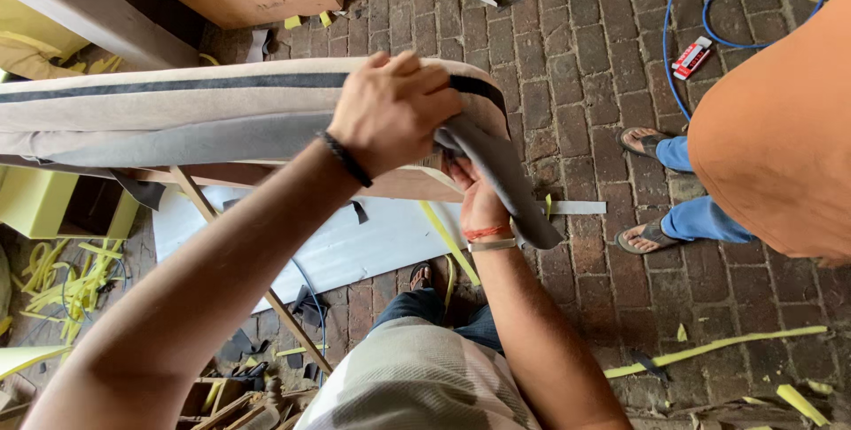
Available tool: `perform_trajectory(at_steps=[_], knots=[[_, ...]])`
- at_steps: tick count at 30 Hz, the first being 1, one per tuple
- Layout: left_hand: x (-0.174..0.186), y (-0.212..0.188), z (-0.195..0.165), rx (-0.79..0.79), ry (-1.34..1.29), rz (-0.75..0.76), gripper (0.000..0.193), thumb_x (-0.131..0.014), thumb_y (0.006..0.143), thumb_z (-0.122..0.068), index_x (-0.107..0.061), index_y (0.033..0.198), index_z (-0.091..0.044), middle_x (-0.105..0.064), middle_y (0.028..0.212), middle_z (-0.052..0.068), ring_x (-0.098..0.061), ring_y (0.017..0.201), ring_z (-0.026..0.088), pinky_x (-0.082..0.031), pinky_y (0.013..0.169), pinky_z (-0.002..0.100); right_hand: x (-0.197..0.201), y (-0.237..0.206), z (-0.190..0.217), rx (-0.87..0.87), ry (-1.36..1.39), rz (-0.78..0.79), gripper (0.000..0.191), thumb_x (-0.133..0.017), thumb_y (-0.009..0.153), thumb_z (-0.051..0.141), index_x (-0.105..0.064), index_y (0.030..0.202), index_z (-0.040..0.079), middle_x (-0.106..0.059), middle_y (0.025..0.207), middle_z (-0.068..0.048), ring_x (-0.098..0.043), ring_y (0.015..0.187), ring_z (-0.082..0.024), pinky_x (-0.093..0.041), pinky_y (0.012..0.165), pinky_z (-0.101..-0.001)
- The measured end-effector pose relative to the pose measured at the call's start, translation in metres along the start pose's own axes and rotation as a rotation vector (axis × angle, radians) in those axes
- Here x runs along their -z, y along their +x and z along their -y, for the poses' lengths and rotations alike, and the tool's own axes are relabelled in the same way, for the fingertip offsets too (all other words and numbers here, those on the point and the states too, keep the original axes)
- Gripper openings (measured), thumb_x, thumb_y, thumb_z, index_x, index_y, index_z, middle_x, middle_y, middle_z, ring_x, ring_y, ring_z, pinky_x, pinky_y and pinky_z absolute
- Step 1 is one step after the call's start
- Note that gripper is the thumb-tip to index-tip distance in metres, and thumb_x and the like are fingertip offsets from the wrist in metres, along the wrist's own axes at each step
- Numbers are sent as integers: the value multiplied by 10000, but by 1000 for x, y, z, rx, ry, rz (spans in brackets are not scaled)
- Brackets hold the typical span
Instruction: The person stretches fabric over a curved wooden furniture panel and secures it by driving staples with a pneumatic nail gun, pulling the fabric taut and working along the edges. At the end they pick up scissors from the work table and trim near the panel.
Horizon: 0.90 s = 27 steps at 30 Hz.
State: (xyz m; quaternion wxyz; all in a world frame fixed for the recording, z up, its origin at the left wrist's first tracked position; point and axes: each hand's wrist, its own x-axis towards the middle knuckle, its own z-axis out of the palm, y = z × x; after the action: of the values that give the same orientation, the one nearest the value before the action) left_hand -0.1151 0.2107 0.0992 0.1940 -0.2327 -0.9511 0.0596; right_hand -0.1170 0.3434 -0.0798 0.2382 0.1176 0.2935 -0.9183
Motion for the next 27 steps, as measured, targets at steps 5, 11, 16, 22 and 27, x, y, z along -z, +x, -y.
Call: perform_trajectory(at_steps=[5,11,16,22,27], knots=[[-16,25,-19,-108,28,157,383,-820,860,-327,-710,1203,-195,-594,1360,57,-494,1340,242,-420,1068,491,16,9,6,109,-52,-41,434,-662,930,338,-595,1322,163,-673,1263,-27,-692,1073,-174,-593,925,-389],[-43,57,-35,-273,509,250,801,-724,514,-664,-686,1230,-308,-605,1341,66,-530,1211,339,-456,911,606,15,18,18,77,-18,-143,387,-648,959,339,-600,1305,173,-682,1237,-16,-679,1065,-154,-559,893,-366],[-40,94,-32,-121,284,676,279,-774,873,-329,-780,1134,-231,-667,1206,61,-599,1223,361,-545,898,565,3,25,26,132,-116,-116,353,-712,912,242,-672,1227,87,-707,1173,-73,-705,960,-186,-611,877,-366],[-31,134,-32,-143,420,1062,473,-902,646,-306,-795,1088,-174,-718,1123,112,-693,1058,367,-592,817,592,-15,24,6,196,-172,-258,306,-747,928,193,-681,1062,-74,-765,972,-160,-763,867,-217,-614,793,-344],[-52,117,-34,-190,508,1136,492,-916,674,-357,-786,1097,-142,-738,1096,151,-703,1043,376,-582,843,611,-17,26,-19,188,-27,-214,248,-756,882,115,-661,998,-82,-759,912,-143,-761,797,-213,-614,732,-321]])
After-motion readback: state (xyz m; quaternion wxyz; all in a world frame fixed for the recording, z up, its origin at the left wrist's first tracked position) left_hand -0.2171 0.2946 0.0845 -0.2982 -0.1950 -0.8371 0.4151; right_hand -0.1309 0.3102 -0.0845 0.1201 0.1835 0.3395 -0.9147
